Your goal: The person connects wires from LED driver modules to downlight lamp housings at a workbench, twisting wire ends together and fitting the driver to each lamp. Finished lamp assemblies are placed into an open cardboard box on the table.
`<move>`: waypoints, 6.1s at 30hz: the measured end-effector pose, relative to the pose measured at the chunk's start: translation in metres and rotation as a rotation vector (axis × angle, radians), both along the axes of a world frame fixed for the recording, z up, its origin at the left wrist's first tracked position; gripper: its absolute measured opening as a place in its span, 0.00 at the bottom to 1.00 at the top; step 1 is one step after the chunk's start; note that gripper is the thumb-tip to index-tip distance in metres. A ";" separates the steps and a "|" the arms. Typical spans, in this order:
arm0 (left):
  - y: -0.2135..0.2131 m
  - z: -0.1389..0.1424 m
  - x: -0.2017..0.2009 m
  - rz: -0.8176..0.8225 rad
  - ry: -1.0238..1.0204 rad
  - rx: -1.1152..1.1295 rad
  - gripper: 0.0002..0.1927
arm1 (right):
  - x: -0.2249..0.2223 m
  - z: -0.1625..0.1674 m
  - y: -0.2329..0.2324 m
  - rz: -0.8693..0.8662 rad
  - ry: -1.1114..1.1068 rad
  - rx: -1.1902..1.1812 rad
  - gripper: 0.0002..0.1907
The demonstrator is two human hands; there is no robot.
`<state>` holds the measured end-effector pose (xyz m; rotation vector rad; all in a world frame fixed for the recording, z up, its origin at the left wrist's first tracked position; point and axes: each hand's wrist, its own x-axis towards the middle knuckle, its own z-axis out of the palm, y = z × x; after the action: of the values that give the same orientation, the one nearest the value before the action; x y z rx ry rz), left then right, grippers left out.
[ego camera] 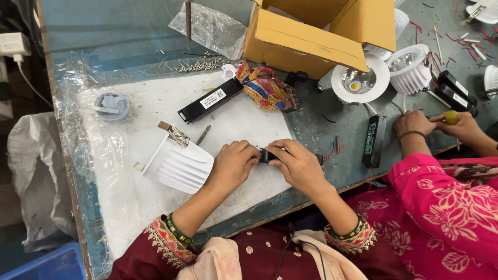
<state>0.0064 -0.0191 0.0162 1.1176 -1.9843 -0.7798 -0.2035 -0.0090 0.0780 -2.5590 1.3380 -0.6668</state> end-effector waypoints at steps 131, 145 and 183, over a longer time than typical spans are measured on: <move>0.026 0.003 -0.007 -0.067 0.009 -0.110 0.21 | 0.001 -0.021 0.041 -0.205 -0.120 0.008 0.20; 0.033 0.001 -0.008 -0.036 0.024 -0.072 0.15 | 0.016 -0.025 0.047 -0.199 -0.140 -0.077 0.18; -0.050 -0.005 0.218 0.827 -0.693 0.187 0.26 | -0.054 -0.054 0.105 -0.354 -0.120 -0.145 0.23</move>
<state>0.2247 -0.0691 0.0108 2.3318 -1.6759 -0.1230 -0.2580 0.0956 0.0243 -2.3590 1.7776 -0.9945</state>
